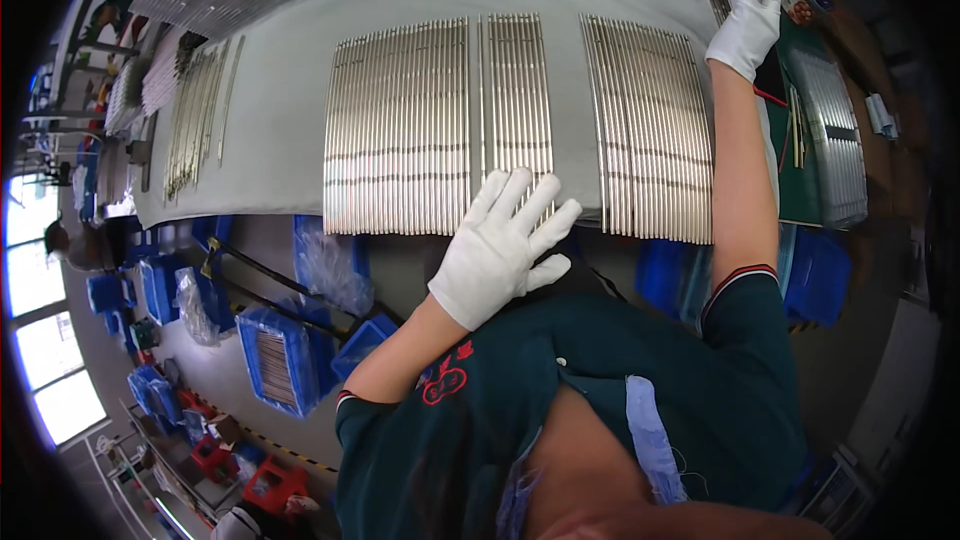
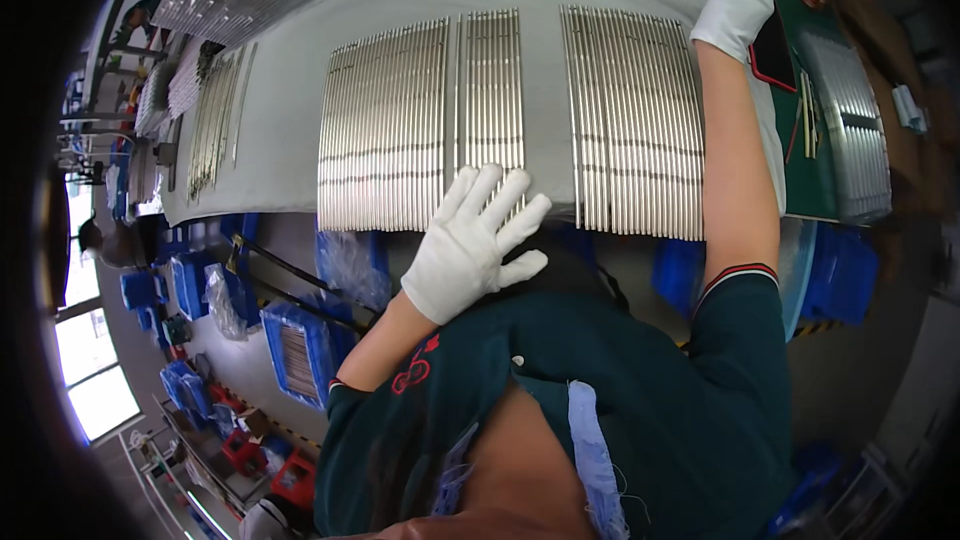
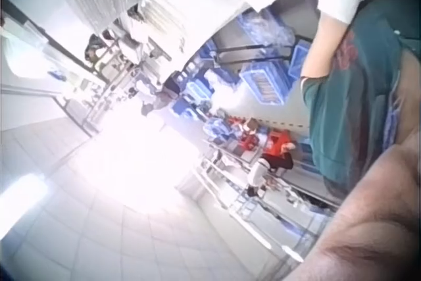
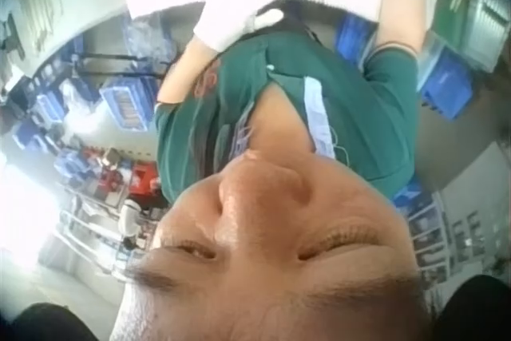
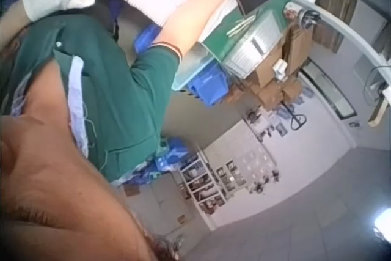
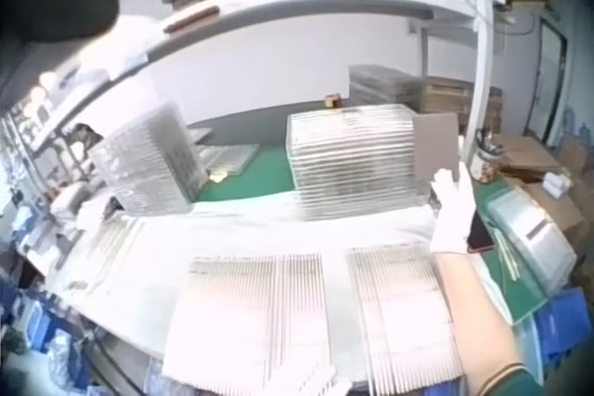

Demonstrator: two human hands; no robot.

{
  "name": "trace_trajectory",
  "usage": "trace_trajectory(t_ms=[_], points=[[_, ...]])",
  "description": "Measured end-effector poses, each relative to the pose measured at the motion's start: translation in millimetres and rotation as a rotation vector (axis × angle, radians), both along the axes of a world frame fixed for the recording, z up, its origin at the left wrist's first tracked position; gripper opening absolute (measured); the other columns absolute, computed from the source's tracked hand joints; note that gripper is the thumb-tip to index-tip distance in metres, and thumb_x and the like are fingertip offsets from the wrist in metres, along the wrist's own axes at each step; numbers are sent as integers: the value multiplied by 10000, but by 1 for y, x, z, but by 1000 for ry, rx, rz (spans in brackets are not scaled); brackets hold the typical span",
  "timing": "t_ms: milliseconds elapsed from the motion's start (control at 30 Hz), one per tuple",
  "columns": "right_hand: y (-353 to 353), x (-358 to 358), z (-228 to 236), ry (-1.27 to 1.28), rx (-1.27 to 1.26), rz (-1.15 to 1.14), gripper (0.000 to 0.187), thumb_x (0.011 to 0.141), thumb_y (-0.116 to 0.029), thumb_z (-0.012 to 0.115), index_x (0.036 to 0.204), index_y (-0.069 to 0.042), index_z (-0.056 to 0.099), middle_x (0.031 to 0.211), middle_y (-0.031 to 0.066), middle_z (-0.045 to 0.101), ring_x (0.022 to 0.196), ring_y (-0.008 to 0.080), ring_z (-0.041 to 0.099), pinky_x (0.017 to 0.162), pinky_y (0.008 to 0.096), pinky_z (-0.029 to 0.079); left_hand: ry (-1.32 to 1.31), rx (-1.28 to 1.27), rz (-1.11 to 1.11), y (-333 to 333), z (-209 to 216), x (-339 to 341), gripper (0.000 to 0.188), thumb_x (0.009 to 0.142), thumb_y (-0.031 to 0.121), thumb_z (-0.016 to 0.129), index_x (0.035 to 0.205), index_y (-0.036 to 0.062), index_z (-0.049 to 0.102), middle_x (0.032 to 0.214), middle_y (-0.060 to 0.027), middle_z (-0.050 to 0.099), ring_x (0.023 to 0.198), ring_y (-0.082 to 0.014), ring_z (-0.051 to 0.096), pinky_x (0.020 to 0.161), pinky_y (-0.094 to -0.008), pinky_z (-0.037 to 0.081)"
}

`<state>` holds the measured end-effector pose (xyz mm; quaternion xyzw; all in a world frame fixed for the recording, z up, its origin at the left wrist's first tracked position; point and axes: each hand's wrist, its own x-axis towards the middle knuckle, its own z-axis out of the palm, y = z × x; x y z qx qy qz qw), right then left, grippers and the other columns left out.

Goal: The recorder is arranging small metal rods into neat, aligned groups on a workbench using their hands and an alignment block.

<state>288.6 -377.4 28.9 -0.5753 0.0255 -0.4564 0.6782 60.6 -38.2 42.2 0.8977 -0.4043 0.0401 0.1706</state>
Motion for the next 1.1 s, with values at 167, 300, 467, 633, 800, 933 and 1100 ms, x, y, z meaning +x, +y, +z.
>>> trace_trajectory(t_ms=[167,300,467,633,800,933,1100], points=[[2,2,3,7,-26,-44,571,975,-257,734,1419,44,537,1231,125,670,1096,202,693,991,299,532,-27,-156,-122,-10,7,6,609,747,415,791,1205,88,560,1173,-120,536,1082,-320,552,996,-480,444],[23,-16,22,57,-1,-77,553,972,-257,737,1401,43,560,1212,121,681,1096,205,694,970,292,533,-102,-16,172,35,11,3,746,742,546,787,1265,67,556,1251,-182,563,1143,-380,555,1023,-572,397],[19,-9,14,47,5,-52,541,979,-236,731,1400,50,551,1241,133,664,1112,233,690,1006,318,536,-183,132,357,79,-8,-7,822,766,550,781,1386,81,518,1288,-210,574,1141,-406,549,1018,-617,377],[17,-7,10,12,19,-16,549,978,-216,732,1408,59,529,1259,136,649,1120,249,689,1019,338,541,-123,93,297,65,-4,-6,758,740,510,807,1343,120,564,1262,-180,578,1138,-374,557,1022,-606,380],[21,-9,14,30,25,-21,559,981,-210,729,1418,62,512,1259,137,650,1127,256,690,1021,342,542,-110,22,181,37,-4,-5,680,741,516,795,1272,132,618,1259,-136,576,1143,-341,559,1041,-597,389],[24,-11,15,38,8,-19,552,985,-212,723,1419,59,515,1262,135,655,1127,258,691,1019,339,539,-83,14,114,16,-2,-4,668,751,523,779,1267,134,611,1230,-98,575,1145,-300,565,1060,-565,388],[21,-12,16,39,17,-21,555,988,-226,722,1428,43,519,1267,125,658,1130,252,689,1019,332,534,-67,29,131,22,-2,-6,674,737,506,795,1259,122,611,1226,-96,579,1156,-292,566,1060,-590,381]])
